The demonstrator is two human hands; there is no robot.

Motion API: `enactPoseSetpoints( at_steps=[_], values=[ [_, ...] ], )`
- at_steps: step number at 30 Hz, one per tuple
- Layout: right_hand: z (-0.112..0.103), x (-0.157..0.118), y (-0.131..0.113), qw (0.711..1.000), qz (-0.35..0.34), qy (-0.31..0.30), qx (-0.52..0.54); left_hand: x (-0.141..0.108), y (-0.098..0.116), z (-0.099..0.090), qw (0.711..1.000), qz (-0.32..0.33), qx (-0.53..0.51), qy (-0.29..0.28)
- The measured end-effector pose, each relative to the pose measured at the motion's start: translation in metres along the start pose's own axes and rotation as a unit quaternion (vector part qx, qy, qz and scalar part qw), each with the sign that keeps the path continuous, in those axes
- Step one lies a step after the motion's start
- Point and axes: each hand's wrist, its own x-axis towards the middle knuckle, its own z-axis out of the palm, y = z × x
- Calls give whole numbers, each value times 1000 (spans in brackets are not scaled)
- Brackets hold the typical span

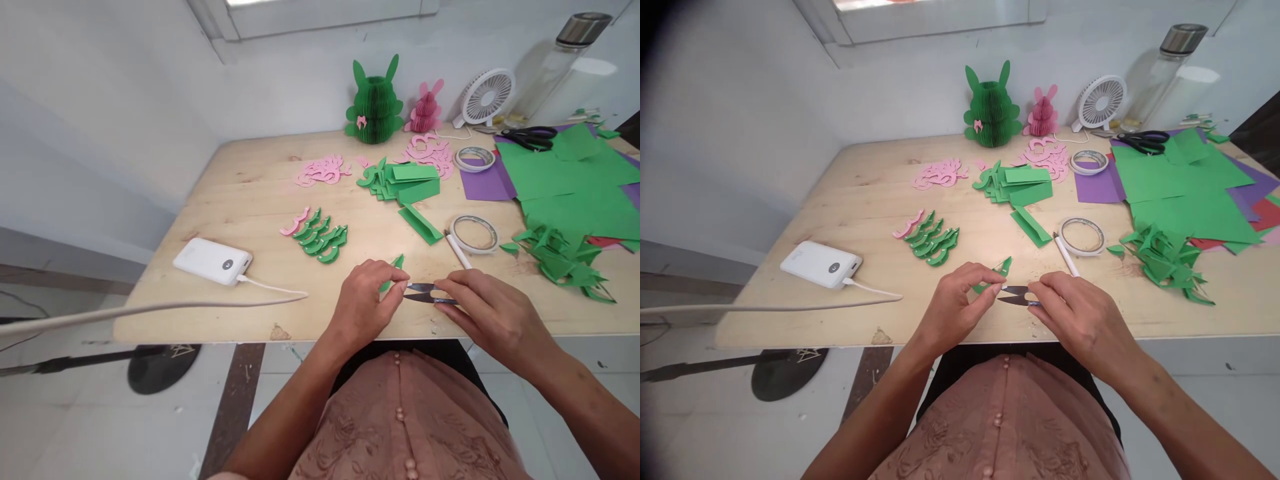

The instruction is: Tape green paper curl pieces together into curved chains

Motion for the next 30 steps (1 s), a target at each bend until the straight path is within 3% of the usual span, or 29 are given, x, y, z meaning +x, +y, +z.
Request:
enactPoseSetpoints(
  at_steps=[15, 30],
  values=[
    [-1, 1, 2, 999, -17, -34, -10, -5, 0, 0, 1000, 4, 4, -16],
    [-2, -1, 0, 999, 5, -36, -1, -9, 0, 2, 1000, 11, -3, 14]
  ],
)
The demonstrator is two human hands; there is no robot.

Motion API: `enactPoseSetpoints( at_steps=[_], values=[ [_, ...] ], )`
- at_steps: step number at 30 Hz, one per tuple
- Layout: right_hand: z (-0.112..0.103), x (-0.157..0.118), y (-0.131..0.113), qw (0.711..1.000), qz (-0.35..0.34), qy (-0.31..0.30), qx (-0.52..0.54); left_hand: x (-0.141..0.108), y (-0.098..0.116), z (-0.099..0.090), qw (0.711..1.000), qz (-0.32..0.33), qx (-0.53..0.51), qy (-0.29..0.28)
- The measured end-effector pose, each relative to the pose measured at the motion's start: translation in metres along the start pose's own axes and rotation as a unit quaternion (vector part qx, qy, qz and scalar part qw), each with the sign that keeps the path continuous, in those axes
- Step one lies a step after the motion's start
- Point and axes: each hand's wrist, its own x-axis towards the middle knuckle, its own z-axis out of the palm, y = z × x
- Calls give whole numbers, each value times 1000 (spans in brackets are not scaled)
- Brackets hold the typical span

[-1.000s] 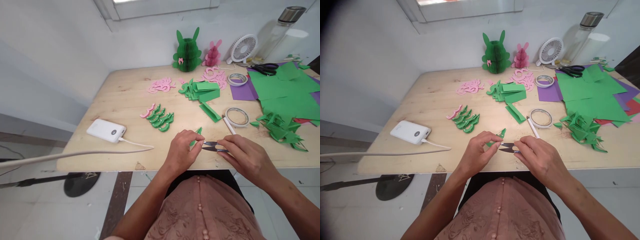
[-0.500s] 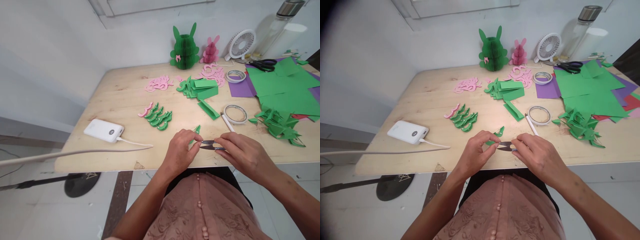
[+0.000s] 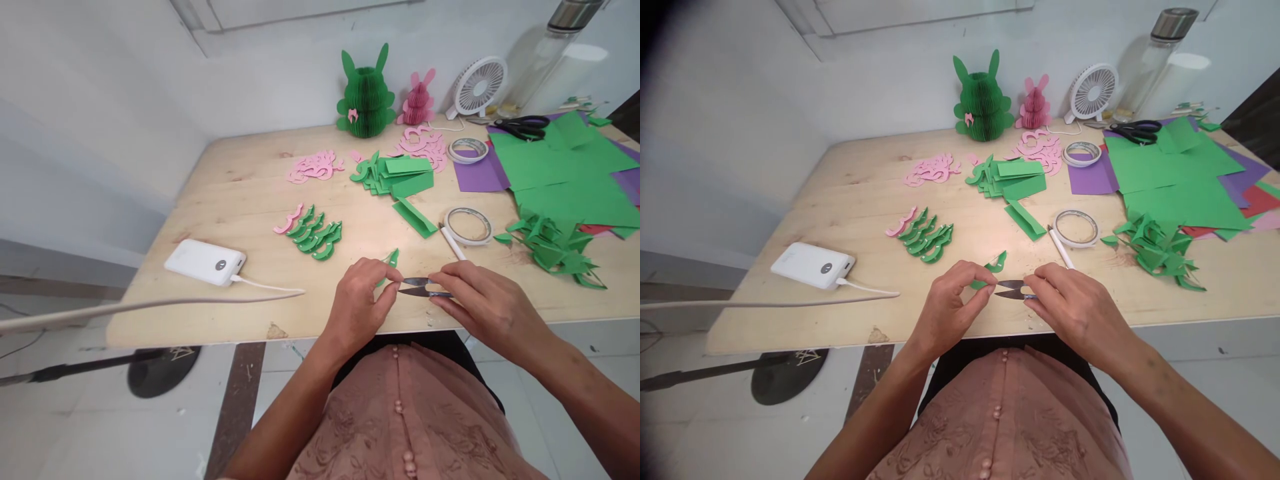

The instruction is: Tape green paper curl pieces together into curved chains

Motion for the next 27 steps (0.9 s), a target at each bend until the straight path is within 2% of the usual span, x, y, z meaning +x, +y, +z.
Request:
enactPoseSetpoints(
  at_steps=[5, 8, 10, 14, 19, 21, 23, 25, 27],
  values=[
    [6, -17, 18, 998, 55, 12, 15, -4, 1, -3, 997, -34, -66, 30],
    [13, -32, 39, 994, 95, 42, 15, -7, 2, -4, 987, -88, -126, 46],
    [18, -39, 52, 991, 117, 64, 9, -8, 2, -4, 970, -139, -190, 55],
    [27, -44, 67, 985, 160, 64, -17, -9, 4, -2, 901, -236, -360, 60],
    [32, -46, 75, 985, 163, 50, -35, -10, 6, 1, 807, -308, -501, 49],
    [30, -46, 74, 985, 157, 58, -41, -11, 8, 1, 781, -324, -532, 48],
    [26, -43, 67, 981, 169, 85, -39, -13, 10, 1, 767, -327, -550, 48],
    [21, -35, 51, 972, 203, 119, -2, -15, 12, 2, 765, -323, -555, 47],
    [16, -24, 28, 956, 244, 126, 98, -17, 15, 5, 776, -310, -547, 51]
  ],
)
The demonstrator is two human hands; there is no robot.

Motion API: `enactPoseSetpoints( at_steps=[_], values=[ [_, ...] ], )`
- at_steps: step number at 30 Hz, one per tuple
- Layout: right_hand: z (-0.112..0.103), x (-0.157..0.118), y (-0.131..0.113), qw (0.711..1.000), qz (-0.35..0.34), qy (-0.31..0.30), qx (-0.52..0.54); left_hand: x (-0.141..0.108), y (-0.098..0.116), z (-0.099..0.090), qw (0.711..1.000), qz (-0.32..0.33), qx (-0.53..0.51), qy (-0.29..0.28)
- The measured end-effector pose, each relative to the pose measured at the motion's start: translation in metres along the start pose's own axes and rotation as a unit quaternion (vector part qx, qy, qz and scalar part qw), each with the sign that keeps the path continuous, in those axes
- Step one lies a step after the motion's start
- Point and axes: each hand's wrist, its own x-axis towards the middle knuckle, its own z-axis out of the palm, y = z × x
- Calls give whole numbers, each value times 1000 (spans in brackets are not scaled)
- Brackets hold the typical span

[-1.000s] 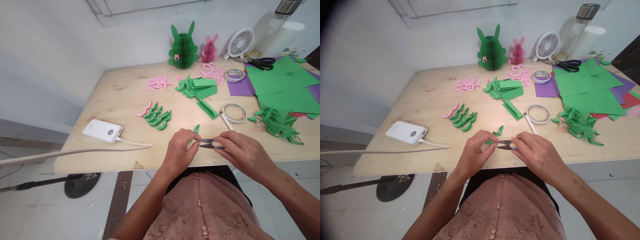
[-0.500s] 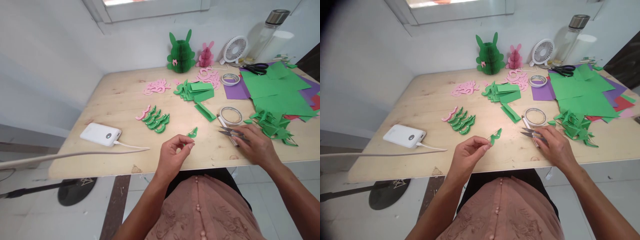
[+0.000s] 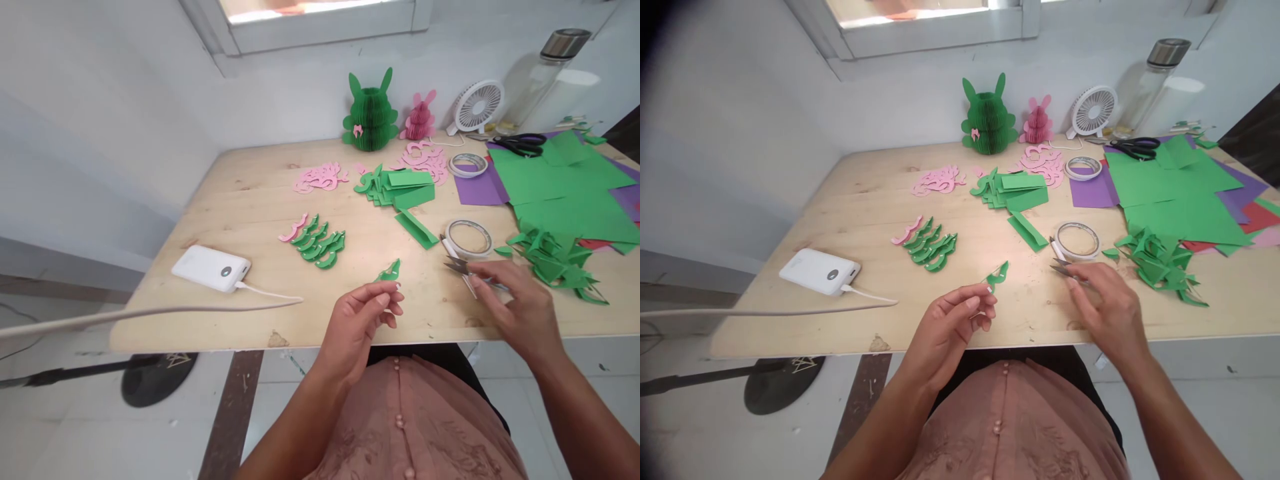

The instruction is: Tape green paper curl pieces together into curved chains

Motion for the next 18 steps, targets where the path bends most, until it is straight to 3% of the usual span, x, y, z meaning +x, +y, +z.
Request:
enactPoseSetpoints(
  at_steps=[3, 7, 12, 18],
  values=[
    [10, 0, -39, 982, 88, -58, 157, -3, -5, 2, 999, 41, 26, -1],
    [29, 2, -69, 917, 212, -114, 318, -6, -12, 0, 996, 74, 54, -8],
    [42, 4, -82, 846, 273, -136, 438, -5, -17, -5, 993, 93, 73, -22],
    [42, 3, -88, 815, 305, -116, 478, -2, -19, -8, 985, 127, 113, -24]
  ],
)
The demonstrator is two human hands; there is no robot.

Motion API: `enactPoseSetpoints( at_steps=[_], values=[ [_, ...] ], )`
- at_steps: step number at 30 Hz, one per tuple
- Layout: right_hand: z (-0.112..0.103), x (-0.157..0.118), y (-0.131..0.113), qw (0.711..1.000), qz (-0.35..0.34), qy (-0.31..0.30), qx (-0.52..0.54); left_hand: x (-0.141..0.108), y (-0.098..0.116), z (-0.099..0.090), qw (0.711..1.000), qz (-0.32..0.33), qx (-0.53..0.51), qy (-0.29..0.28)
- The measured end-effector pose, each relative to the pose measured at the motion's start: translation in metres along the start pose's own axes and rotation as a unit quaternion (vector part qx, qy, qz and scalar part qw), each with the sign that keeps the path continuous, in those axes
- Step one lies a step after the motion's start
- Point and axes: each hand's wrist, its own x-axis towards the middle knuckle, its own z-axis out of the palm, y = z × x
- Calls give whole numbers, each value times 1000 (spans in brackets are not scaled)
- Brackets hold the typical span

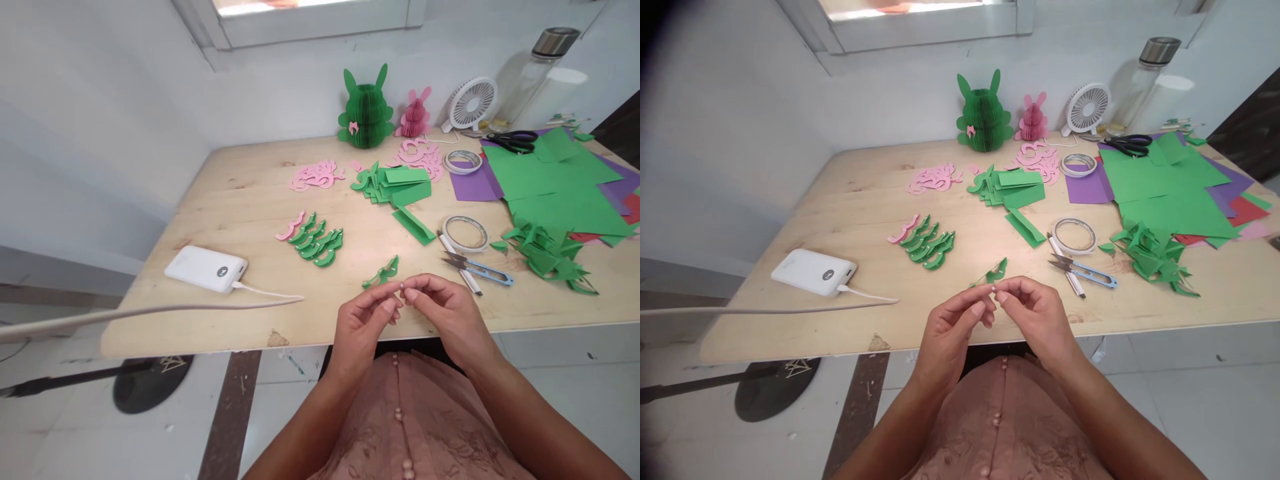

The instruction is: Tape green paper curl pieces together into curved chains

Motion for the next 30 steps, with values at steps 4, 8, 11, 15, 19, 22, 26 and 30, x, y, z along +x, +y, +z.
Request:
enactPoseSetpoints(
  at_steps=[4, 8, 11, 15, 19, 22, 26, 30],
  values=[
    [3, 1, -2, 1000, 16, 7, 11, 0, -1, -2, 997, 34, 63, 10],
    [5, 3, -4, 999, 31, 14, 29, -1, -2, -3, 992, 62, 108, 12],
    [5, 3, -5, 999, 34, 16, 34, -1, -3, -3, 989, 69, 127, 9],
    [6, 4, -4, 999, 34, 19, 29, -1, -4, -2, 988, 66, 136, 20],
    [6, 5, -2, 999, 27, 18, 18, -3, -4, -3, 986, 67, 150, 17],
    [7, 5, -3, 999, 23, 17, 16, -4, -4, -3, 983, 80, 167, 15],
    [9, 3, -4, 999, 26, 27, 13, -5, -3, -3, 964, 138, 227, 15],
    [10, 1, -3, 999, 26, 28, 15, -7, -3, -2, 936, 194, 293, 12]
  ],
)
